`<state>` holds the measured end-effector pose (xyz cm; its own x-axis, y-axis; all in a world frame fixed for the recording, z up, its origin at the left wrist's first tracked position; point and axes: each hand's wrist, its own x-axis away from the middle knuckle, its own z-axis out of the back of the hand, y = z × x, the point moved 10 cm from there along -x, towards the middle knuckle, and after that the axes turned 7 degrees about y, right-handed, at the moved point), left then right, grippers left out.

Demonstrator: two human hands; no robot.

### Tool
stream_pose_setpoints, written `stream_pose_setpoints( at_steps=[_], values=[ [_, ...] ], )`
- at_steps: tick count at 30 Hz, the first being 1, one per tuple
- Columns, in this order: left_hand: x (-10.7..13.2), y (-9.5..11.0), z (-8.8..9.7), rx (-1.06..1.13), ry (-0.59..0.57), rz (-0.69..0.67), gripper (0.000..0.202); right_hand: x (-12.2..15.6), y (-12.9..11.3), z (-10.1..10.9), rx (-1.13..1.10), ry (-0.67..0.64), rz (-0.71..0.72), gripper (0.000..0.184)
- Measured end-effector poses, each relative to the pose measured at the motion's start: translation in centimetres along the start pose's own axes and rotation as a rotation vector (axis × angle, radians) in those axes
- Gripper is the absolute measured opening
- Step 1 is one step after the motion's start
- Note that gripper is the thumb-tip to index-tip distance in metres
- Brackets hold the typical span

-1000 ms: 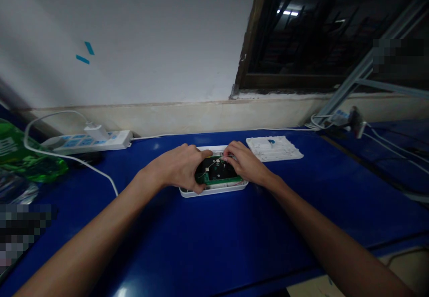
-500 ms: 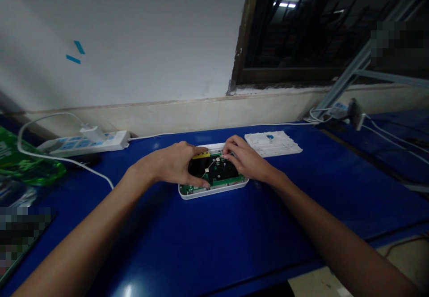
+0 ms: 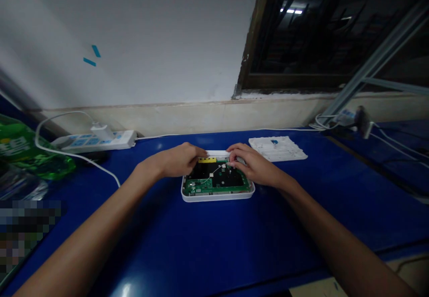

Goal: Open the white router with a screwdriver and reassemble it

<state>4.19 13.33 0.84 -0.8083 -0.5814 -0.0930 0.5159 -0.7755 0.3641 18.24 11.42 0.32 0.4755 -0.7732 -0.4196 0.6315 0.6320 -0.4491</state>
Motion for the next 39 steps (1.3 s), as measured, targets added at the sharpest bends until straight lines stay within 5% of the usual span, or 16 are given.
stream_pose_setpoints(
  at_steps=[9,18,23,25,29,35,39],
  values=[
    [-0.1,-0.1,0.4,0.045,0.038,-0.023,0.042,0.2,-0.8,1.1,-0.024,0.004,0.008,0.007],
    [0.5,-0.7,1.9,0.343,0.053,0.161,0.03,0.4,-2.9,3.8,-0.14,0.241,0.144,0.003],
    [0.8,-1.0,1.6,0.579,0.044,0.198,0.037,0.2,-0.6,3.4,-0.422,0.285,-0.026,0.012],
    [0.9,-1.0,2.1,0.6,0.078,0.197,0.035,0.3,0.8,3.0,-0.599,0.298,-0.141,0.033],
    [1.0,-0.2,3.9,0.588,0.194,0.148,0.028,0.6,1.7,0.9,-0.766,0.125,-0.279,0.083],
    [1.2,0.9,5.8,0.571,0.316,0.073,0.027,0.6,0.6,0.1,-0.795,0.028,-0.263,0.049],
    [1.4,1.4,6.5,0.503,0.347,0.05,0.03,0.7,-0.1,-0.4,-0.732,-0.073,-0.252,0.047]
  ],
)
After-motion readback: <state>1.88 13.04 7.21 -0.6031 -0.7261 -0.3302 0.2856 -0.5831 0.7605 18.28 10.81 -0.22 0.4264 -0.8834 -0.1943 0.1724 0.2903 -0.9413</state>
